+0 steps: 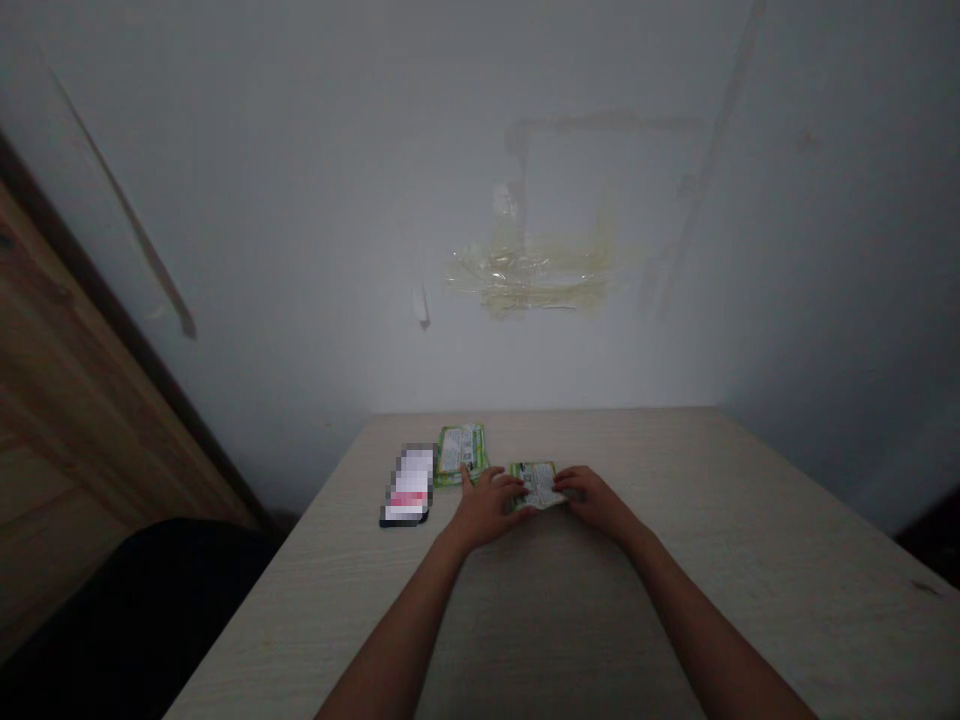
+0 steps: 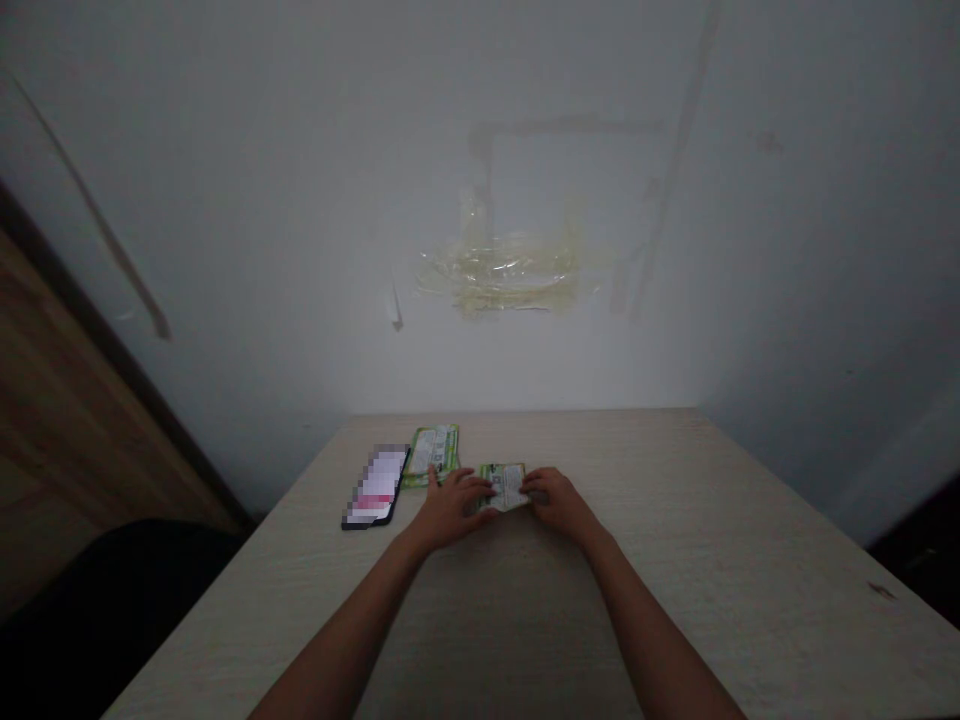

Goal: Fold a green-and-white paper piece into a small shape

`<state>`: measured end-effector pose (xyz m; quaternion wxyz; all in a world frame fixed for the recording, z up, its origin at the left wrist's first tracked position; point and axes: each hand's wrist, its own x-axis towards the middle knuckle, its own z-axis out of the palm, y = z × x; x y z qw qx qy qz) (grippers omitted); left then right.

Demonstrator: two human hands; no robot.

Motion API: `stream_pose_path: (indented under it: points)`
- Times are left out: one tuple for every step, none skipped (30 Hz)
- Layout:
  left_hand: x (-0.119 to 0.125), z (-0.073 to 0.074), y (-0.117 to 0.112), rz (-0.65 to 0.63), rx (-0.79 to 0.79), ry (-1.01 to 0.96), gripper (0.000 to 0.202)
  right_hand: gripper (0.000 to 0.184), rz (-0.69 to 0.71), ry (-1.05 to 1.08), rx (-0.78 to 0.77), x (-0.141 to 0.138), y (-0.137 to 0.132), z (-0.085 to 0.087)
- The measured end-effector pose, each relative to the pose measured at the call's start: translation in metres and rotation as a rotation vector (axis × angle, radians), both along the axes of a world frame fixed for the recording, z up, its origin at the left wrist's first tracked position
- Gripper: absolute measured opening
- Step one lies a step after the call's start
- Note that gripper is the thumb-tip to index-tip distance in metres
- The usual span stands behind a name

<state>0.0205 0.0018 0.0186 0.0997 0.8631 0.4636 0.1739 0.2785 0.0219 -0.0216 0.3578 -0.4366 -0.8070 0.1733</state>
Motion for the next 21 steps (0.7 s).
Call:
stream_pose_path:
  points:
    - [0.001, 0.000, 0.000, 0.010, 0.002, -0.009, 0.045, 0.033, -0.004, -0.002, 0.001, 0.000, 0.000, 0.000]
    - [0.001, 0.000, 0.000, 0.022, 0.009, -0.017, 0.044, 0.032, -0.009, 0.001, 0.004, -0.001, 0.000, 0.001]
    - [0.002, 0.000, -0.001, 0.033, 0.018, -0.024, 0.044, 0.030, -0.014, 0.007, 0.006, -0.001, 0.000, 0.001]
    - [0.002, 0.000, 0.000, 0.044, 0.029, -0.031, 0.043, 0.028, -0.019, 0.014, 0.007, -0.001, 0.000, 0.001]
    - [0.002, 0.000, 0.000, 0.056, 0.042, -0.038, 0.043, 0.026, -0.023, 0.022, 0.008, -0.001, -0.001, 0.002]
    - [0.002, 0.000, 0.000, 0.066, 0.055, -0.044, 0.043, 0.023, -0.025, 0.027, 0.008, -0.002, -0.001, 0.002]
    - [0.002, 0.000, 0.000, 0.077, 0.066, -0.047, 0.043, 0.021, -0.026, 0.030, 0.007, -0.002, -0.001, 0.002]
    - [0.001, 0.000, 0.001, 0.089, 0.073, -0.047, 0.044, 0.019, -0.027, 0.033, 0.006, -0.003, -0.001, 0.002]
    - [0.001, 0.000, 0.001, 0.105, 0.079, -0.046, 0.045, 0.018, -0.030, 0.036, 0.004, -0.003, -0.001, 0.002]
    - [0.001, 0.001, 0.002, 0.123, 0.081, -0.044, 0.046, 0.017, -0.033, 0.040, 0.002, -0.004, -0.002, 0.003]
    - [0.001, 0.001, 0.002, 0.142, 0.082, -0.043, 0.047, 0.017, -0.037, 0.044, -0.002, -0.005, -0.002, 0.003]
    - [0.001, 0.002, 0.003, 0.161, 0.082, -0.046, 0.047, 0.017, -0.042, 0.048, -0.008, -0.006, -0.002, 0.004]
    - [0.001, 0.002, 0.003, 0.178, 0.083, -0.051, 0.047, 0.016, -0.050, 0.051, -0.014, -0.008, -0.003, 0.004]
    - [0.002, 0.002, 0.003, 0.195, 0.085, -0.056, 0.046, 0.016, -0.063, 0.055, -0.020, -0.009, -0.003, 0.005]
    - [0.002, 0.002, 0.003, 0.210, 0.089, -0.058, 0.045, 0.016, -0.080, 0.059, -0.025, -0.010, -0.003, 0.005]
    - [0.003, 0.002, 0.003, 0.224, 0.095, -0.057, 0.045, 0.016, -0.102, 0.066, -0.028, -0.012, -0.004, 0.005]
    - [0.003, 0.001, 0.004, 0.238, 0.103, -0.053, 0.045, 0.016, -0.124, 0.074, -0.030, -0.013, -0.004, 0.004]
    - [0.004, 0.000, 0.004, 0.249, 0.110, -0.049, 0.046, 0.017, -0.141, 0.082, -0.030, -0.014, -0.004, 0.004]
    - [0.004, -0.001, 0.004, 0.259, 0.117, -0.048, 0.047, 0.019, -0.150, 0.088, -0.030, -0.016, -0.004, 0.003]
    - [0.005, -0.003, 0.004, 0.265, 0.123, -0.049, 0.048, 0.022, -0.156, 0.092, -0.029, -0.017, -0.003, 0.002]
    - [0.006, -0.006, 0.005, 0.271, 0.125, -0.053, 0.048, 0.027, -0.159, 0.093, -0.028, -0.018, -0.003, 0.001]
